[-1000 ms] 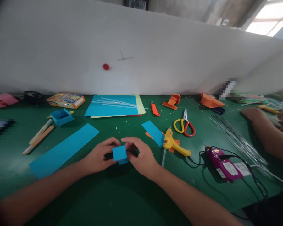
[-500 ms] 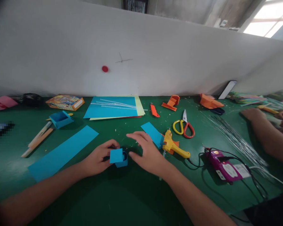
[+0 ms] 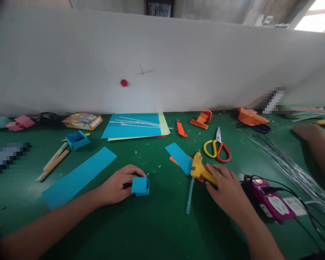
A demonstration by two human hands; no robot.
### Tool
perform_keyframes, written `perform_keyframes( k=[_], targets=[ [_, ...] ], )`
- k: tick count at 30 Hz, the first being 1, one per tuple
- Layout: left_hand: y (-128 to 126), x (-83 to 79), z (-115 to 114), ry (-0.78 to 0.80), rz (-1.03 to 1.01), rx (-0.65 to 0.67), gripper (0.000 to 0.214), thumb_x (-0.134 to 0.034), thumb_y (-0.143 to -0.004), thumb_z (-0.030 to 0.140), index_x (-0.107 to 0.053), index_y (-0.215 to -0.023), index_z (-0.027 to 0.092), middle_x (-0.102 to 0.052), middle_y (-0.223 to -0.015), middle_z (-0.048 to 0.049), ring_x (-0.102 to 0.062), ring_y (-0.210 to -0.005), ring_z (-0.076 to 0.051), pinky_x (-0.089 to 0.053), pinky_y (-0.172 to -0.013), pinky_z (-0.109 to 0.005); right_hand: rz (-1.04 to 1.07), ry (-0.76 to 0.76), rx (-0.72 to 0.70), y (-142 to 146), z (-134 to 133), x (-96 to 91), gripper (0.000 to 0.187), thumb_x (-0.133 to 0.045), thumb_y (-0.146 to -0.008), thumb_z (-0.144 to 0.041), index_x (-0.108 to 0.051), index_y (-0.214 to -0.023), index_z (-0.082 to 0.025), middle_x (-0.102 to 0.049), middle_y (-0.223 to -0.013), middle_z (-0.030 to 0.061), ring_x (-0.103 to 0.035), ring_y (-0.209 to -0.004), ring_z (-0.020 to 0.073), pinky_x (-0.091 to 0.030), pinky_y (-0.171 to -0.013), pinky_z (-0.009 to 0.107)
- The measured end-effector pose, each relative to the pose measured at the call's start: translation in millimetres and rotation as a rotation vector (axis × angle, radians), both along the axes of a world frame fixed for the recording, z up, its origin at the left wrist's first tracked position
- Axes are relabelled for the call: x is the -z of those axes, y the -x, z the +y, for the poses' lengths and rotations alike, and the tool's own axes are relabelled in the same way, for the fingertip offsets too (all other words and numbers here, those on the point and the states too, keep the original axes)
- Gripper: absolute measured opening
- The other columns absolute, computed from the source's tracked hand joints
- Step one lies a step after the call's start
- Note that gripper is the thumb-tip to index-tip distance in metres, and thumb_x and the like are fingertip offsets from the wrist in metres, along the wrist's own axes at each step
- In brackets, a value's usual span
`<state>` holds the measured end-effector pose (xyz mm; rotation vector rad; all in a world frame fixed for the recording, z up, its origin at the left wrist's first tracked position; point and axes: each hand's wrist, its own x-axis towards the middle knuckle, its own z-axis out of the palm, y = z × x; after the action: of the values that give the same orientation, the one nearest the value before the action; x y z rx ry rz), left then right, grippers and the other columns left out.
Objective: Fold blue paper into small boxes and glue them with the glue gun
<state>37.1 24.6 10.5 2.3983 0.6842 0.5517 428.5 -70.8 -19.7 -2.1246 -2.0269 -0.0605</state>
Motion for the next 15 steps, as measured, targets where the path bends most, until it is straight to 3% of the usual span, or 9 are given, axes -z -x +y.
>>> perform_keyframes(
  k=[3,8,12,15],
  targets=[
    [-1,-2.0,0,-0.002,0.011,0.017,0.018,-0.057,-0.095,0.027,-0.074,-0.099,0.021,-0.07,-0.113,-0.0077,-0.063,-0.106,-0.021,-0.052,-0.089,-0.037,-0.004,0.001,0.008,8,6,-3.0,0.054,-0.046,-0.094,-0.038,-0.053,-0.14,-0.013,-0.057,-0.133,0.0195,-0.057,-0.121,0.0372,-0.048,-0.098,0.052],
    [0,-2.6,0,-0.033,0.002,0.023,0.017,-0.058,-0.094,0.025,-0.073,-0.099,0.021,-0.07,-0.112,-0.0085,-0.064,-0.104,-0.021,-0.053,-0.088,-0.036,-0.029,0.114,0.047,14,19,-26.9,0.046,-0.048,-0.093,-0.038,-0.057,-0.134,-0.017,-0.07,-0.119,0.016,-0.067,-0.101,0.035,-0.051,-0.084,0.048],
    [1,-1.4,-1,-0.069,-0.02,0.037,0.016,-0.057,-0.094,0.024,-0.072,-0.098,0.02,-0.07,-0.112,-0.0091,-0.064,-0.104,-0.022,-0.053,-0.088,-0.036,0.025,0.222,0.089,11,28,-38.3,0.046,-0.054,-0.089,-0.038,-0.059,-0.13,-0.019,-0.075,-0.108,0.0125,-0.071,-0.085,0.0316,-0.049,-0.068,0.038],
    [1,-0.1,-1,-0.078,-0.034,0.037,0.016,-0.057,-0.094,0.024,-0.072,-0.099,0.02,-0.07,-0.112,-0.0091,-0.064,-0.104,-0.021,-0.053,-0.089,-0.037,0.074,0.08,0.13,10,32,-44.6,0.046,-0.056,-0.087,-0.044,-0.062,-0.125,-0.018,-0.075,-0.096,0.0132,-0.07,-0.073,0.0309,-0.043,-0.057,0.034]
  ],
)
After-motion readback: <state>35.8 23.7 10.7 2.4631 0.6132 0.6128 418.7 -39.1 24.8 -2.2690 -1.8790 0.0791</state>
